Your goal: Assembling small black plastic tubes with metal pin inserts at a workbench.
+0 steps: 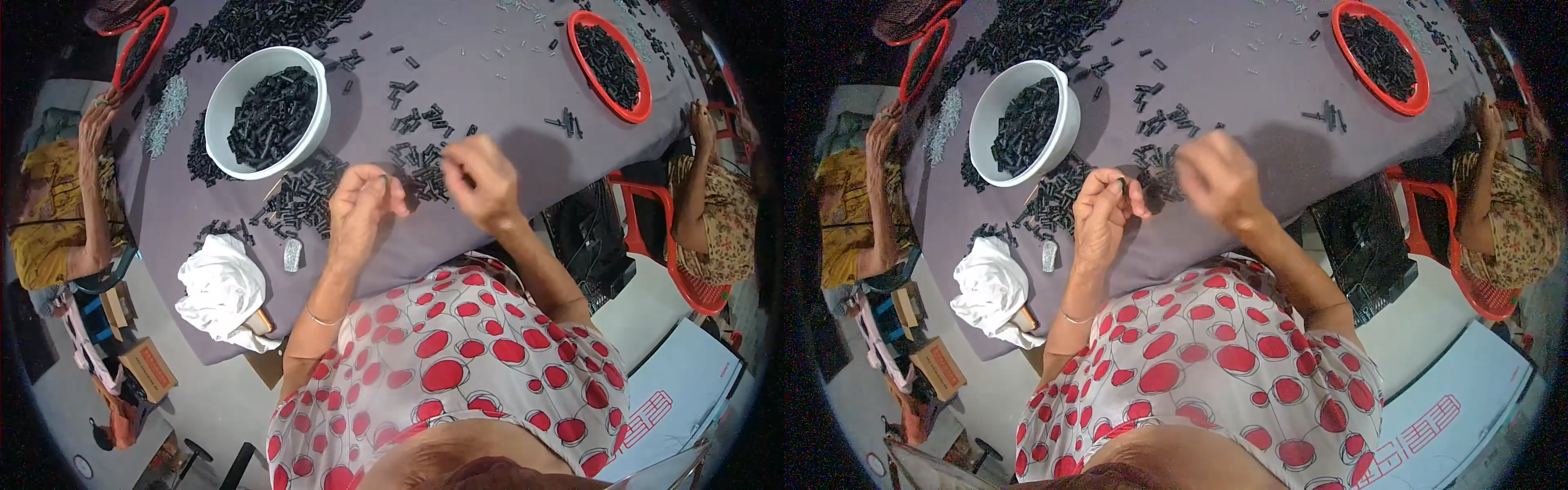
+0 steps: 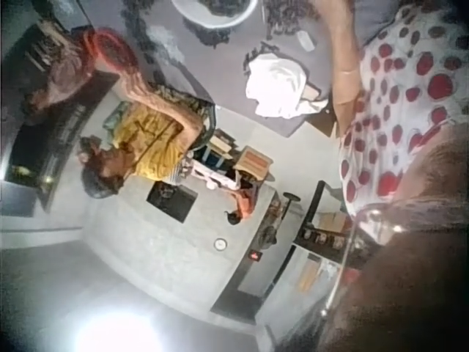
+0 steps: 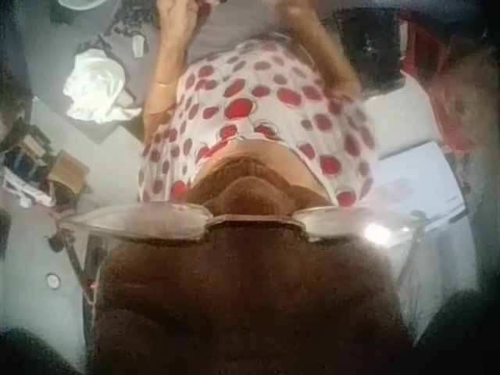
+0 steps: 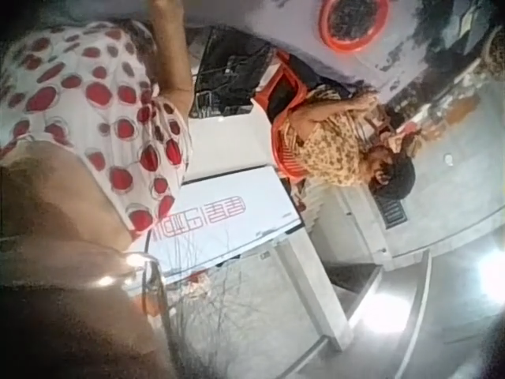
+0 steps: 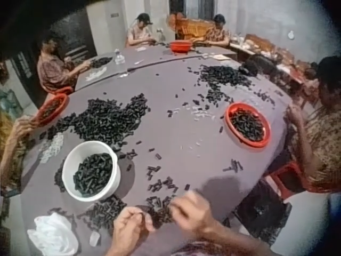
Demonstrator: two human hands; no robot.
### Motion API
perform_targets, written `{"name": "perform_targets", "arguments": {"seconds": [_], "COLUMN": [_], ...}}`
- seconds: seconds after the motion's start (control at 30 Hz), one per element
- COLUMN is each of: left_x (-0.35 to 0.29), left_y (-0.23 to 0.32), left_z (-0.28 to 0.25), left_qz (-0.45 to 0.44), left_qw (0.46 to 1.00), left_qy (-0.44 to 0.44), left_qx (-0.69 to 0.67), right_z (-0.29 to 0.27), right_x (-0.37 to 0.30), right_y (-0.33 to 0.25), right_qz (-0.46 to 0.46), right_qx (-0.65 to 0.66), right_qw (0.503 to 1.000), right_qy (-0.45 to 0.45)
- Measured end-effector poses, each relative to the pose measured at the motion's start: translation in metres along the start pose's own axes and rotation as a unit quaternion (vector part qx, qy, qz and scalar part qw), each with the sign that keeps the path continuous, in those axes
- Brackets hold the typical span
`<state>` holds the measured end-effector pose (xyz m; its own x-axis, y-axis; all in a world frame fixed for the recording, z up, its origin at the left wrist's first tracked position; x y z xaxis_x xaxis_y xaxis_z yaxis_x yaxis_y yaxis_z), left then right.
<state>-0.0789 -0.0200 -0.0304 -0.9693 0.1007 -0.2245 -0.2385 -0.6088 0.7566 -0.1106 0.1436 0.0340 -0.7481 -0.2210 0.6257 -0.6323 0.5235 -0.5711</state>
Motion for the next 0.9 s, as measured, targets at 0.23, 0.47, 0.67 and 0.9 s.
{"name": "perform_targets", "arguments": {"seconds": [0.23,0.47,0.67,0.9], "left_x": [-0.004,-0.004,-0.009,-0.005], "left_y": [-0.003,-0.004,-0.009,-0.005], "left_z": [-0.004,0.000,-0.006,-0.008], "left_qz": [0.017,-0.004,-0.033,-0.054], "left_qw": [0.997,1.000,0.999,0.990], "left_qy": [-0.010,-0.009,0.012,0.047], "left_qx": [0.069,0.007,0.030,0.122], "right_z": [-0.031,-0.037,-0.022,-0.022], "right_x": [0.018,0.049,0.045,0.041], "right_y": [0.068,0.108,0.130,0.075], "right_qz": [0.060,0.076,0.126,0.066], "right_qx": [-0.016,-0.111,-0.176,-0.127], "right_qw": [0.996,0.991,0.976,0.990], "right_qy": [0.066,0.025,-0.028,-0.010]}}
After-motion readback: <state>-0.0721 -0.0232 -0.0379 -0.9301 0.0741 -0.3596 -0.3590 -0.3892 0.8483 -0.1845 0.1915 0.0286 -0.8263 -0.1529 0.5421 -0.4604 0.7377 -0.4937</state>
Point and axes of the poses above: each hand's wrist, its own x-axis towards the middle knuckle, its own z-axis out of the palm, y = z × x, the point moved 7 cm from there along x, towards the middle knuckle, and after that the axes turned 1 degree about -z, right-handed, at the moved point
